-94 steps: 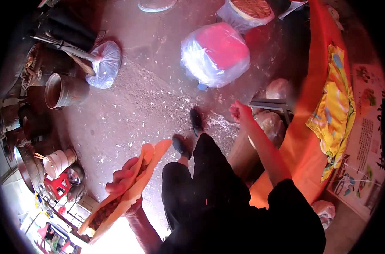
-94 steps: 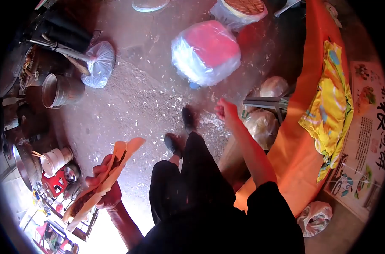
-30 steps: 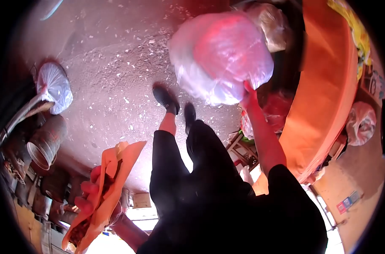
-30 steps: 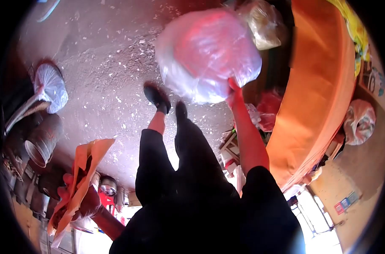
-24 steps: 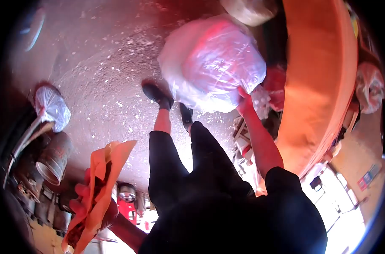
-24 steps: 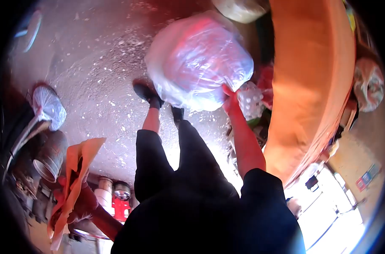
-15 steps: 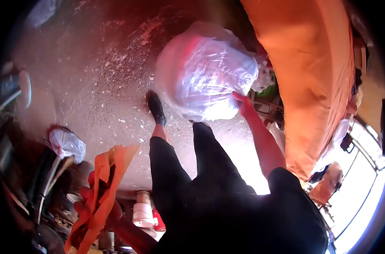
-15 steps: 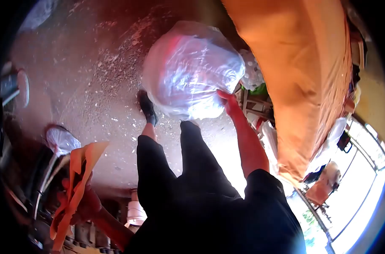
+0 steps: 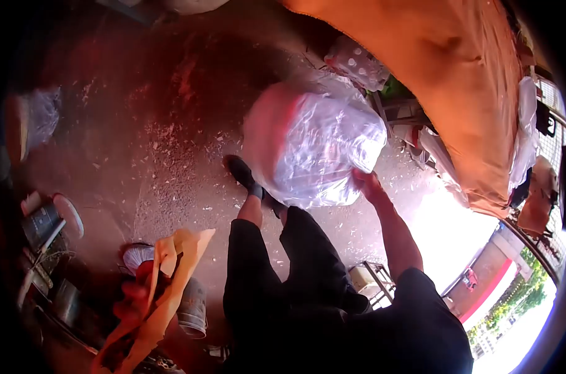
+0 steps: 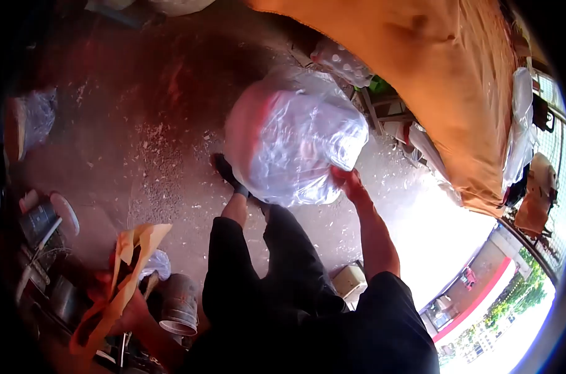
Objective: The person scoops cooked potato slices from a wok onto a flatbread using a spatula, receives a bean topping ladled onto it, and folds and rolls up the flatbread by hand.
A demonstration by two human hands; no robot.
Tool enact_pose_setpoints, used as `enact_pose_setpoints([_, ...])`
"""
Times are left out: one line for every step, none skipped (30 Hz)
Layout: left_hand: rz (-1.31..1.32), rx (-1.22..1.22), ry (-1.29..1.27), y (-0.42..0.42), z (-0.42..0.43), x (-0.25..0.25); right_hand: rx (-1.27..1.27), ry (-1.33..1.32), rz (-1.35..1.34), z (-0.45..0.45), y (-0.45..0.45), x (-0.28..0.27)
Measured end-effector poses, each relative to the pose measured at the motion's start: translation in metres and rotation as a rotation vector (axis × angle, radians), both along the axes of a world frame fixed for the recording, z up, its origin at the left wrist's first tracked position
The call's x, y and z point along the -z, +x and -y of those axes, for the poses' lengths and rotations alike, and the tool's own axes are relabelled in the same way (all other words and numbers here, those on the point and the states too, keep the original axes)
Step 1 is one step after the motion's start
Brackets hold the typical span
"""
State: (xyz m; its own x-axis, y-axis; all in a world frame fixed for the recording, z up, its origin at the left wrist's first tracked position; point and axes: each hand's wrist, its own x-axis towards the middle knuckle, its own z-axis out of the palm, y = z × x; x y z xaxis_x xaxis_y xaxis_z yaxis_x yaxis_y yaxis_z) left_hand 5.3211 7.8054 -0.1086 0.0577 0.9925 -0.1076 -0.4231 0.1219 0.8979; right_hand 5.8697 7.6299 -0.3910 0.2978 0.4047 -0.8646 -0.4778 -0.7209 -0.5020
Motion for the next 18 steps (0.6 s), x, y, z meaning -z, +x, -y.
enact_pose_setpoints([-0.032,0.024,-0.005,0.006,-0.014,0.008,-0.035,-0.001,-0.008,0.004,0.002,0.011])
enact_pose_setpoints([-0.069,0.045,-0.003,0.016,-0.027,0.014,-0.076,0.005,-0.031,0.005,0.011,0.024])
enact_pose_setpoints([-0.096,0.077,-0.014,0.022,-0.044,0.023,-0.094,-0.005,-0.035,0.014,0.009,0.026])
enact_pose_setpoints([-0.109,0.102,-0.018,0.027,-0.058,0.033,-0.058,-0.046,-0.006,0.020,0.007,0.029])
enact_pose_setpoints([-0.123,0.122,-0.019,0.033,-0.072,0.040,-0.027,-0.081,0.027,0.015,0.004,0.023])
enact_pose_setpoints([-0.148,0.148,-0.019,0.036,-0.077,0.044,0.002,-0.114,0.054,0.013,-0.004,0.020])
enact_pose_setpoints([-0.169,0.169,-0.020,0.038,-0.090,0.047,-0.035,-0.052,-0.022,0.042,0.005,0.043])
enact_pose_setpoints([-0.196,0.187,-0.027,0.042,-0.101,0.047,-0.076,-0.071,0.029,0.039,-0.001,0.037])
enact_pose_setpoints([-0.230,0.201,-0.016,0.049,-0.105,0.044,-0.036,-0.079,-0.008,0.036,-0.003,0.028])
enact_pose_setpoints([-0.262,0.222,-0.009,0.054,-0.113,0.044,0.016,-0.084,-0.031,0.029,-0.008,0.024])
enact_pose_setpoints([-0.287,0.246,0.005,0.058,-0.121,0.044,0.040,-0.159,-0.001,0.033,-0.009,0.029])
enact_pose_setpoints([-0.280,0.274,0.017,0.062,-0.129,0.041,0.067,-0.238,0.020,0.033,-0.016,0.030])
enact_pose_setpoints([-0.260,0.305,0.030,0.064,-0.136,0.038,0.175,-0.278,-0.053,0.029,-0.017,0.025])
enact_pose_setpoints([-0.156,0.335,0.056,0.067,-0.147,0.039,0.082,-0.181,-0.006,0.034,-0.017,0.028])
enact_pose_setpoints([-0.050,0.368,0.079,0.069,-0.159,0.040,-0.008,-0.083,0.045,0.038,-0.018,0.027])
enact_pose_setpoints([0.004,0.408,0.078,0.070,-0.170,0.041,0.003,-0.051,0.057,0.043,-0.024,0.029])
enact_pose_setpoints([0.043,0.456,0.067,0.065,-0.184,0.041,0.013,-0.018,0.069,0.046,-0.030,0.030])
enact_pose_setpoints([0.061,0.500,0.055,0.062,-0.199,0.045,0.023,0.014,0.080,0.048,-0.037,0.030])
